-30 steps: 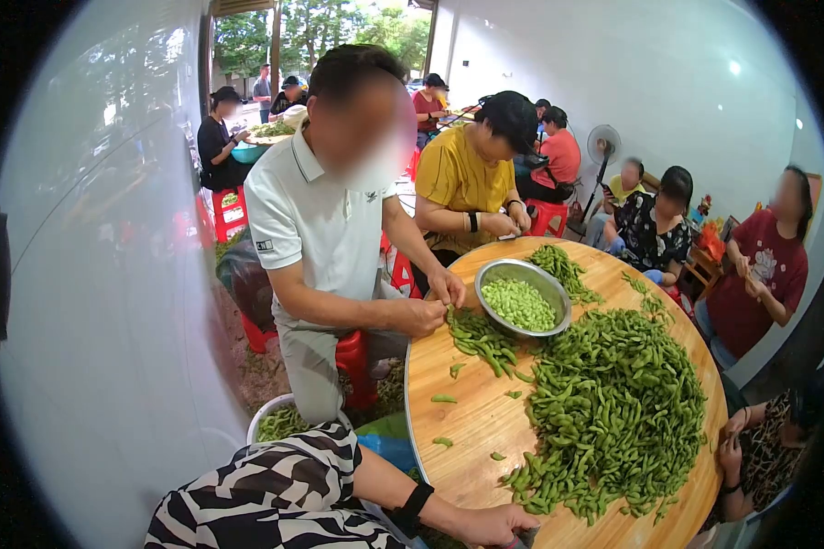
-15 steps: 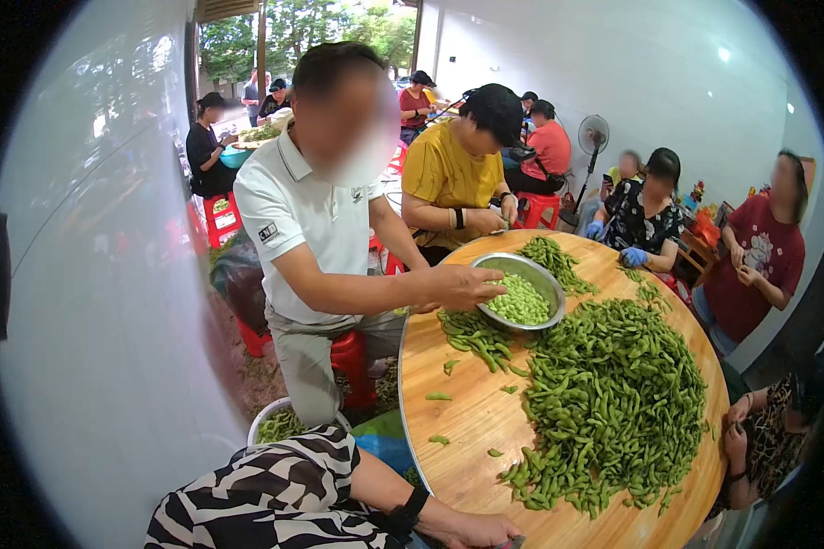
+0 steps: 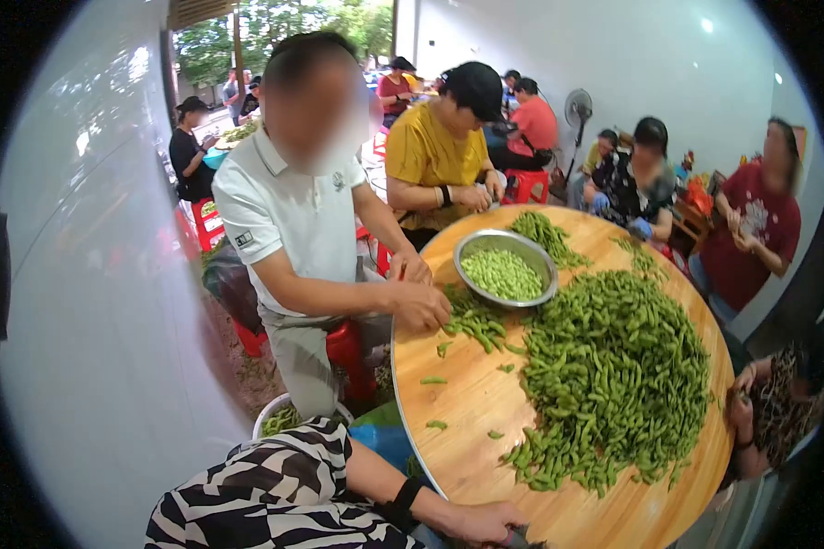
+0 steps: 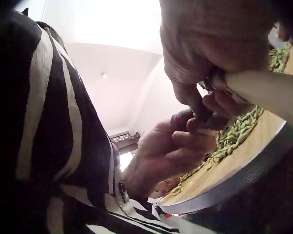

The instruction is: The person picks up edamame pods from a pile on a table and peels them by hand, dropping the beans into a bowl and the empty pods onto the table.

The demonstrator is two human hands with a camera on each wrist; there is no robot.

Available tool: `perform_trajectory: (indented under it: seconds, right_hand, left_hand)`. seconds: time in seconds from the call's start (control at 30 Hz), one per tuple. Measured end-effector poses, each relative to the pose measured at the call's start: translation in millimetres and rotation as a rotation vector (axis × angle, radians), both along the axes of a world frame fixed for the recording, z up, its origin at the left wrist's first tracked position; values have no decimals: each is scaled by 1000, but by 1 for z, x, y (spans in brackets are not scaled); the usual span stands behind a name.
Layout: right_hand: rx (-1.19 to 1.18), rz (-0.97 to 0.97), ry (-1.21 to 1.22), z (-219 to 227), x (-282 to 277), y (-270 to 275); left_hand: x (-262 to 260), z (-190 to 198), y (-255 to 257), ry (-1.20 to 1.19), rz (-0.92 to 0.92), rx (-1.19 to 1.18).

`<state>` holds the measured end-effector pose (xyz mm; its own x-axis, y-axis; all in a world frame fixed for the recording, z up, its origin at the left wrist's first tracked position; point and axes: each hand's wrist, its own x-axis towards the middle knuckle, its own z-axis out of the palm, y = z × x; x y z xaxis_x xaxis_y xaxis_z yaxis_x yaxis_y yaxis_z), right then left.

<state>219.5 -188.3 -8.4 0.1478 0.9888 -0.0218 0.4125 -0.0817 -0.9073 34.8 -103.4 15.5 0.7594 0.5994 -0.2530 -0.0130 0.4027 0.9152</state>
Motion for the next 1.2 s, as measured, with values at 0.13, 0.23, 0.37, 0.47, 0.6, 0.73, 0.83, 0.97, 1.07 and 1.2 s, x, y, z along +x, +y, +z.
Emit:
perform_trajectory:
  seconds: [0.13,0.23,0.37,0.47,0.6,0.73,0.83,0.97,1.07,1.2]
  right_hand:
    - [-59,63,-159,34,-15,-4]
    - [53,-9,-152,51,-31,2]
    - [-20,28,-183,46,-29,-2]
    - [-18,51,-71,46,-26,-4]
    - [-28,54,-51,30,-21,-5]
    - [-182,233,95,37,-7,-12]
    - [-98,357,-32,23,-6,-17]
    - [-22,344,-43,23,-11,-12]
    - [-159,67,447,41,-18,-8]
    - [-202,-57,892,30,-19,-9]
  left_hand:
    - [5,-6,-6,13,-73,-18]
    - [2,-5,-7,53,-94,3]
    - [-2,6,-5,122,-128,-58]
    - [-10,14,-1,169,-177,-61]
    - [-31,32,3,307,-301,-44]
    - [-110,72,32,379,-546,741]
    - [-141,83,38,718,-546,1120]
    - [-110,71,67,731,-173,1084]
    - [-70,36,88,717,23,1259]
    - [-49,7,104,829,88,1302]
